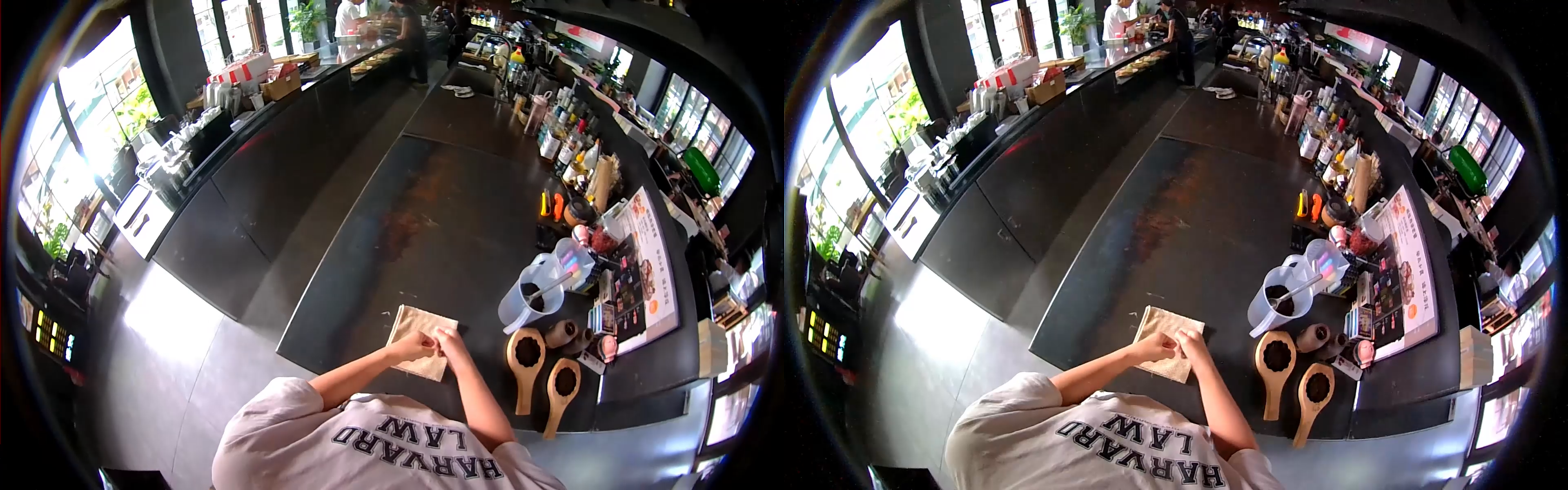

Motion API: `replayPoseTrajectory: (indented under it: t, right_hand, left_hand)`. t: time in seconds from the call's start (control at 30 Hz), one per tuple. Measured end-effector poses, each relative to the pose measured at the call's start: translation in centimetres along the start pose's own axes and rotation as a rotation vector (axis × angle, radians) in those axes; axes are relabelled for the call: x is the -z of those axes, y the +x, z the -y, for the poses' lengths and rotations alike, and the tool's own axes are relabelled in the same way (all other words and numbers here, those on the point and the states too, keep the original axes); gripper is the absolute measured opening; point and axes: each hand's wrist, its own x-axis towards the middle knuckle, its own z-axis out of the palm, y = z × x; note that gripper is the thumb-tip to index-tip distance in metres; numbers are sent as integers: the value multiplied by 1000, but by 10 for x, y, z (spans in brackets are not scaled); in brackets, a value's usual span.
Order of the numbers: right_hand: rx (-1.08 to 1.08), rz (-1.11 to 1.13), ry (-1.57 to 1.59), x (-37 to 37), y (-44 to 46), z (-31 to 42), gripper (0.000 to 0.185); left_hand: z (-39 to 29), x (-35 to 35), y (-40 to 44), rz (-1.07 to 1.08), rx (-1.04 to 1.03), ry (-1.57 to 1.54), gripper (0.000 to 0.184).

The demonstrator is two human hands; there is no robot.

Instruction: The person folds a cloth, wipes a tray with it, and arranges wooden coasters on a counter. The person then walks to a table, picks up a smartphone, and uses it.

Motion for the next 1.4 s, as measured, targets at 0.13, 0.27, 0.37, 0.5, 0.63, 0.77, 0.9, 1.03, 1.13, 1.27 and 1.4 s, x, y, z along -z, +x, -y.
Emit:
replayPoseTrajectory:
  t: [0.13,0.27,0.37,0.5,0.63,0.77,0.9,1.03,1.13,1.27,1.4]
  right_hand:
    - [354,-269,-382,-13,-1,-22,25]
    - [600,-505,-490,-35,-18,-34,24]
    - [664,-502,-645,-38,-21,-40,19]
    - [662,-476,-767,-42,-21,-42,17]
    - [671,-454,-853,-47,-21,-45,16]
    - [745,-431,-768,-45,-18,-49,13]
    - [657,-390,-883,-49,-30,-39,12]
    - [504,-425,-941,-64,-45,-33,20]
    - [292,-261,-997,-74,-66,-43,24]
    - [402,-78,-784,-116,-80,-53,24]
    - [586,211,-674,-175,-61,-47,34]
  left_hand:
    - [46,-1,11,-104,318,-242,19]
    - [41,1,6,-82,384,-383,18]
    - [56,6,6,-11,236,-466,21]
    - [54,11,-11,26,35,-1067,26]
    - [65,19,-9,218,-8,-1438,15]
    - [60,28,3,305,64,-1336,28]
    - [58,29,1,323,94,-1378,30]
    - [62,7,-11,45,-70,-1165,22]
    - [74,-16,-56,-72,-251,-588,22]
    - [63,-16,-135,-147,-245,-302,30]
    - [63,31,-190,-282,-183,-34,34]
